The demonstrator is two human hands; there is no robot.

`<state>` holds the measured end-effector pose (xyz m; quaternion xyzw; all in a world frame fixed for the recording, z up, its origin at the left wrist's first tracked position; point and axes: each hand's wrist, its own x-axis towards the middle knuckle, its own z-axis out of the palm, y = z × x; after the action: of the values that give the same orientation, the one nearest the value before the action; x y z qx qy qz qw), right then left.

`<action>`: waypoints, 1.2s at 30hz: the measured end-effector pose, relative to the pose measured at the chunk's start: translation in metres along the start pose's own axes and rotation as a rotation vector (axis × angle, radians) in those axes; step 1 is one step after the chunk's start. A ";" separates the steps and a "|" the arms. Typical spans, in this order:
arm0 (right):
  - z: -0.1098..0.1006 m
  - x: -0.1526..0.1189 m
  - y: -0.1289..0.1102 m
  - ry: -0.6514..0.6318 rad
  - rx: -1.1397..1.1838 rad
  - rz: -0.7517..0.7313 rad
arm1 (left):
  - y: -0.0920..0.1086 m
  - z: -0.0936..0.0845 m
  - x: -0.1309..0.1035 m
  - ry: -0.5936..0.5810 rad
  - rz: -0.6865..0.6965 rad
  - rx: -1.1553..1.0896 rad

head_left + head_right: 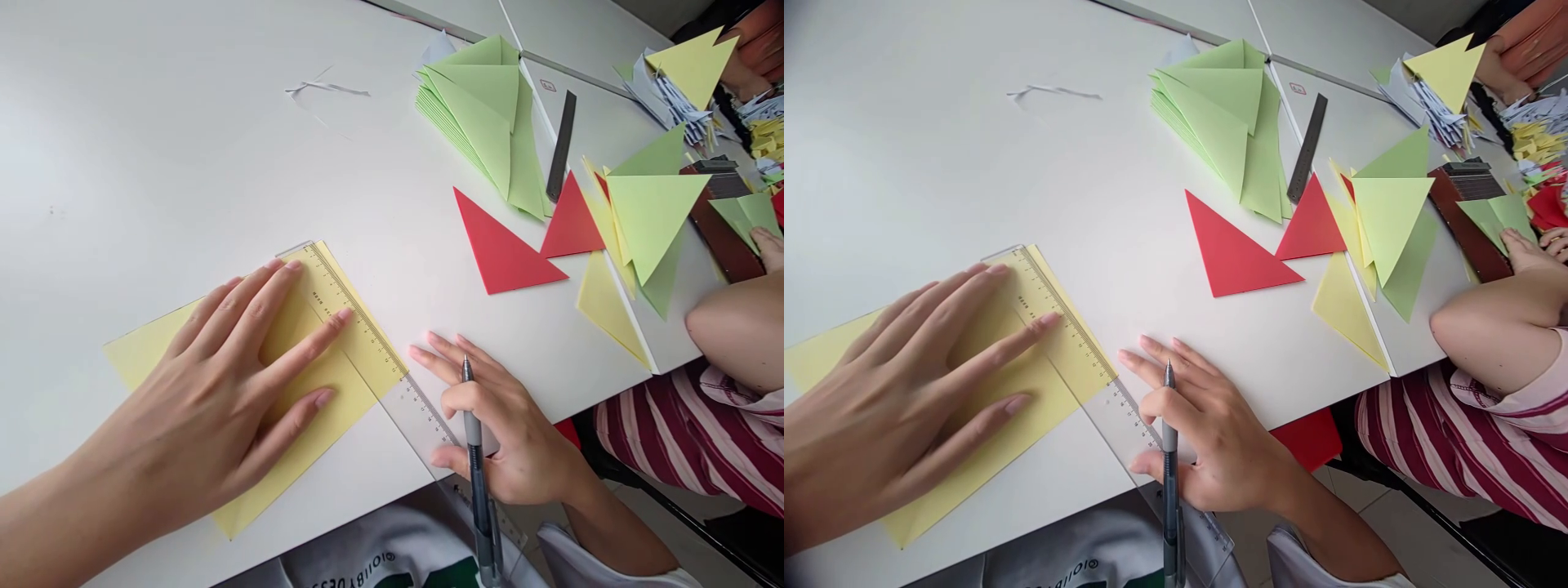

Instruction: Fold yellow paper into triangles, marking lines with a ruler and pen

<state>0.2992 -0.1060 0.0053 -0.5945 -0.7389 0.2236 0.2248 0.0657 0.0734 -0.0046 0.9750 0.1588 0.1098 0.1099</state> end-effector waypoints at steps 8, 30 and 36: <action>0.001 0.000 0.000 -0.001 0.015 -0.003 | 0.002 -0.001 0.001 -0.033 -0.020 -0.008; 0.000 -0.001 0.001 0.003 0.023 -0.001 | 0.000 0.002 0.001 0.005 0.007 0.033; 0.000 -0.001 0.001 -0.003 0.029 0.004 | 0.001 0.002 0.000 -0.003 0.001 0.018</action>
<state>0.3001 -0.1063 0.0044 -0.5925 -0.7346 0.2357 0.2320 0.0664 0.0725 -0.0063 0.9762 0.1590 0.1071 0.1013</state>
